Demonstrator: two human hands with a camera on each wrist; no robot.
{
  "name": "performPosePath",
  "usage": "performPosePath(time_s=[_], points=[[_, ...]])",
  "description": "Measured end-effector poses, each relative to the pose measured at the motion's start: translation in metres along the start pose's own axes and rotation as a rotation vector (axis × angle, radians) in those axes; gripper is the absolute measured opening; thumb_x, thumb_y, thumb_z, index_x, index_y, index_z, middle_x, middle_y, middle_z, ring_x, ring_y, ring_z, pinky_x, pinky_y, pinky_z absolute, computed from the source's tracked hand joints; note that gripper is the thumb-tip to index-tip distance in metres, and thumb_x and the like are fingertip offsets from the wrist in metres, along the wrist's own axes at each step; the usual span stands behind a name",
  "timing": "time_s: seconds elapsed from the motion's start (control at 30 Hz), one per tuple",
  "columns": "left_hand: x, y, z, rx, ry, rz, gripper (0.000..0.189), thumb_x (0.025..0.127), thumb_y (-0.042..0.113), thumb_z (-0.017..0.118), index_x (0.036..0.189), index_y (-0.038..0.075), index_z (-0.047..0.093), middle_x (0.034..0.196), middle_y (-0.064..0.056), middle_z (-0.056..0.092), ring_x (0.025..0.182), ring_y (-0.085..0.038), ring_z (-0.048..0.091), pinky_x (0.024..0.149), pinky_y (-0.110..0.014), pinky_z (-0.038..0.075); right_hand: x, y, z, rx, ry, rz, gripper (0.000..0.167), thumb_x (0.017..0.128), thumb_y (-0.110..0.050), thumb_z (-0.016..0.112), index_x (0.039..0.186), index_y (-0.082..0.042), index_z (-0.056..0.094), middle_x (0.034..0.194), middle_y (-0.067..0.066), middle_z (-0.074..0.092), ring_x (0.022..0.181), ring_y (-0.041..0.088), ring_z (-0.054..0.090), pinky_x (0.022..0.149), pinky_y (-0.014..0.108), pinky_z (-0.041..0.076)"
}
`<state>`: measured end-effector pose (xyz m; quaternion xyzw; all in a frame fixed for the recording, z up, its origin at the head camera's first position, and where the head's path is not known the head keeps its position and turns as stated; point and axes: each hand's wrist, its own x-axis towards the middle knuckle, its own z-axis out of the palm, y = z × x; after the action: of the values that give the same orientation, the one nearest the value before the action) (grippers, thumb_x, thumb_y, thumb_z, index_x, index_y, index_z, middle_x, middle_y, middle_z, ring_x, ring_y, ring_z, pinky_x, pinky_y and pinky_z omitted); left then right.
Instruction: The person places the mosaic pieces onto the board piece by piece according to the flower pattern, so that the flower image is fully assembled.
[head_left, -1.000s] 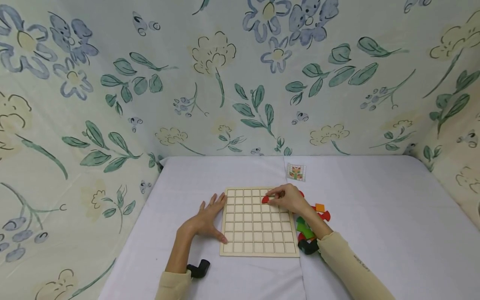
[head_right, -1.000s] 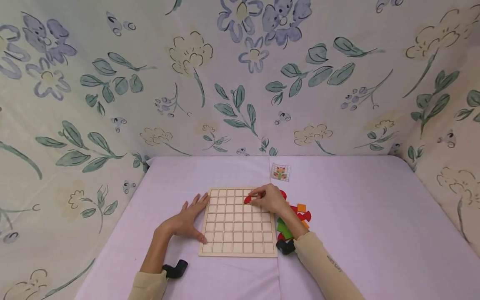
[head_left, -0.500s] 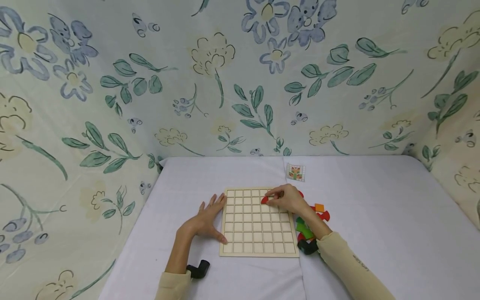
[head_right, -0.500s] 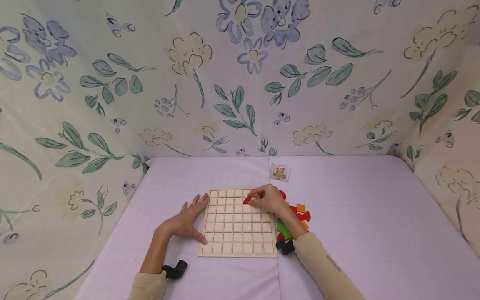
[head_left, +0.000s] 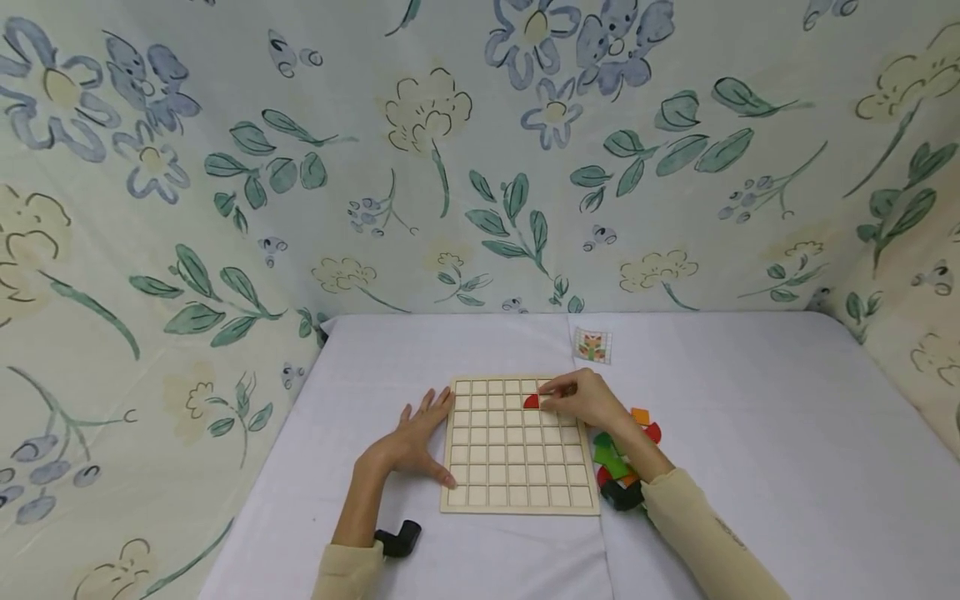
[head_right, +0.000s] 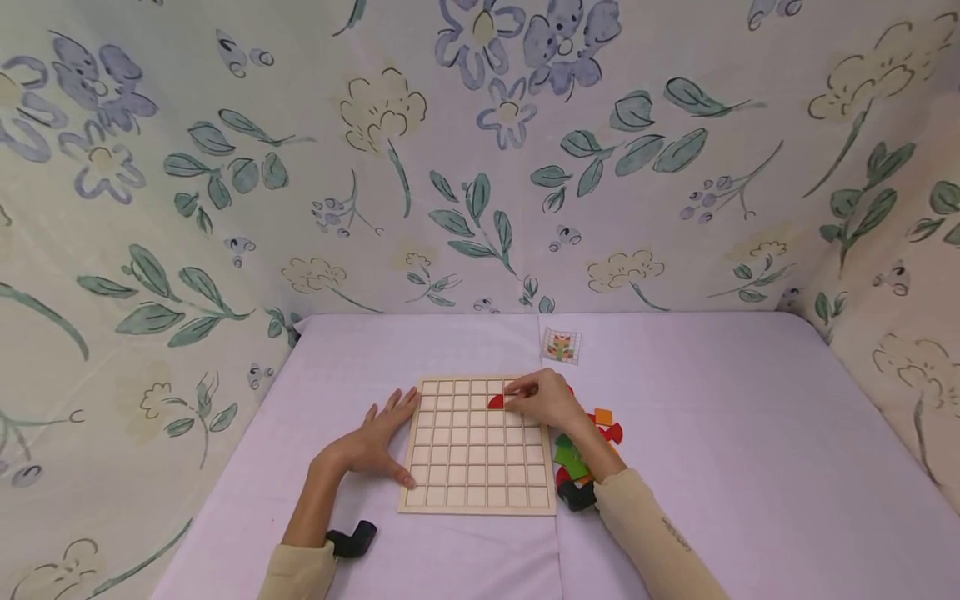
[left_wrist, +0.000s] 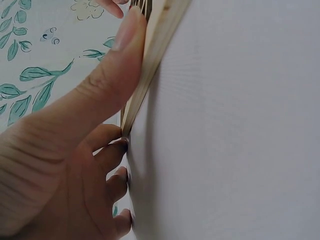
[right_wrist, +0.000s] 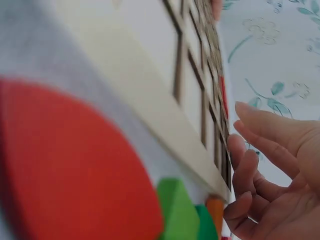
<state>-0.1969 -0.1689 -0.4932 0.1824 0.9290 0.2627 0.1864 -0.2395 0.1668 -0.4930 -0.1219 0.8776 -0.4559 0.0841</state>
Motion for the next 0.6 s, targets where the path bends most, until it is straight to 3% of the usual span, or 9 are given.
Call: performPosePath(time_s=[0.23,0.6], points=[[-0.002,-0.001,0.001,-0.003,0.004,0.0,0.142,0.058,0.037,0.101,0.166,0.007,0.015,0.176,-0.007,0.007,0.164,-0.033,-0.004,0.131,-0.062,-0.004,-0.02,0.006,-0.032,-0.01,0.048,0.065,0.033,0.094,-0.024,0.077,0.121,-0.004,0.076,0.094,0.011,0.067,0.078,0.02,0.054,0.056,0.02,0.044],[0.0,0.0,0.002,-0.014,0.007,0.014,0.141,0.058,0.037,0.101,0.166,0.005,0.016,0.176,-0.01,0.008,0.163,-0.036,-0.003,0.131,-0.064,-0.003,-0.048,0.031,-0.069,-0.082,0.107,0.159,0.036,0.095,-0.023,0.076,0.126,-0.005,0.073,0.097,0.012,0.065,0.078,0.022,0.054,0.055,0.024,0.049]])
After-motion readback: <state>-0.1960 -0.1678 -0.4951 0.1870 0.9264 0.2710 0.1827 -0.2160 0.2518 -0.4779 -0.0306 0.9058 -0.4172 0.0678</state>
